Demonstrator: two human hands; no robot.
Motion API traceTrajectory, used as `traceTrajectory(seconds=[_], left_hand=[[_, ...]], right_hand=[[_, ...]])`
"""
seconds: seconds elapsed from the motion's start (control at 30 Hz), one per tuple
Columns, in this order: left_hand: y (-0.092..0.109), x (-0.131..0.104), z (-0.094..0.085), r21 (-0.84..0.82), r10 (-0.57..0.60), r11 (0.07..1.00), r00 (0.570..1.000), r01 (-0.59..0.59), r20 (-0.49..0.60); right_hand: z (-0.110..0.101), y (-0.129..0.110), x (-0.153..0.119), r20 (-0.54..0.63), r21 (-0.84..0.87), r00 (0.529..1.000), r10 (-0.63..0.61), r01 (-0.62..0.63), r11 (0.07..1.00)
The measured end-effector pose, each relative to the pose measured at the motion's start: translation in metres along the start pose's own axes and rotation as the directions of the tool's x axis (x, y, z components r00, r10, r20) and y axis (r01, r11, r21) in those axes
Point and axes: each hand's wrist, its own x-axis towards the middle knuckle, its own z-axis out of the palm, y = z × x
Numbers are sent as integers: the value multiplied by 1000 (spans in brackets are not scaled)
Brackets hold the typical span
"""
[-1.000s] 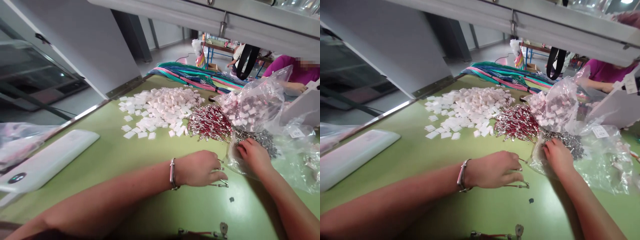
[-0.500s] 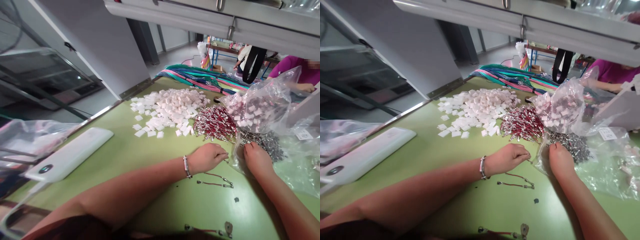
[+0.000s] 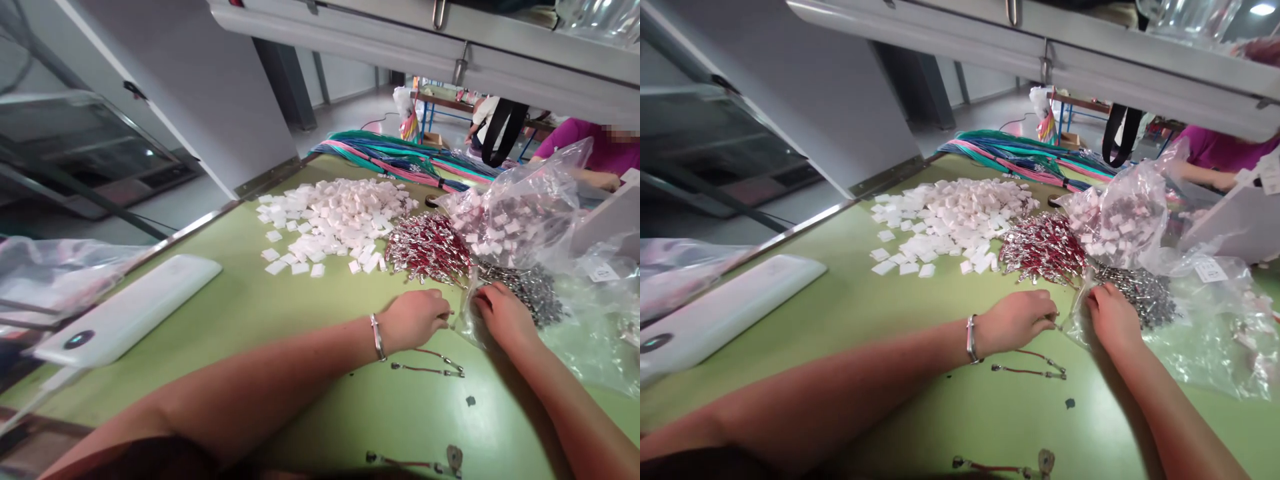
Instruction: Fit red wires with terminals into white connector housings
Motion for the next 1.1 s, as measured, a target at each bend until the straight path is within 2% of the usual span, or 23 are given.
traceTrajectory(seconds=[0.1, 0.2, 0.3, 0.4, 0.5, 0.67, 0.8, 0.87, 1.0, 1.1], left_hand=[[0, 1, -1, 19, -35, 999, 999, 34, 10], [-3, 1, -7, -81, -121, 990, 991, 116, -52], [-3, 0, -12, -286, -192, 943, 980, 169, -53], [0, -3, -13, -448, -165, 883, 986, 139, -20], [5, -7, -12, -455, -132, 882, 991, 124, 14], [11, -11, -15, -314, -15, 948, 995, 45, 98], [12, -11, -17, -258, -12, 965, 988, 51, 151], [11, -11, -17, -260, -15, 964, 990, 50, 137], [8, -11, -14, -321, -26, 946, 998, 45, 64], [6, -10, -12, -347, -22, 937, 999, 35, 39]], right_hand=[[-1, 5, -4, -94, 98, 995, -32, 42, 994], [-6, 5, -16, -194, 302, 981, 1, 59, 952], [-9, -5, -29, -191, 506, 981, 20, 81, 859], [-6, -18, -35, -157, 610, 987, -24, 116, 784], [-2, -27, -36, -199, 630, 978, -56, 171, 758], [-3, -33, -38, -291, 637, 955, -46, 230, 735], [-5, -36, -39, -317, 622, 945, -77, 269, 735], [-5, -36, -39, -301, 623, 951, -70, 252, 741], [-5, -32, -40, -224, 669, 974, 31, 131, 731], [-5, -30, -40, -208, 643, 978, -9, 144, 752]])
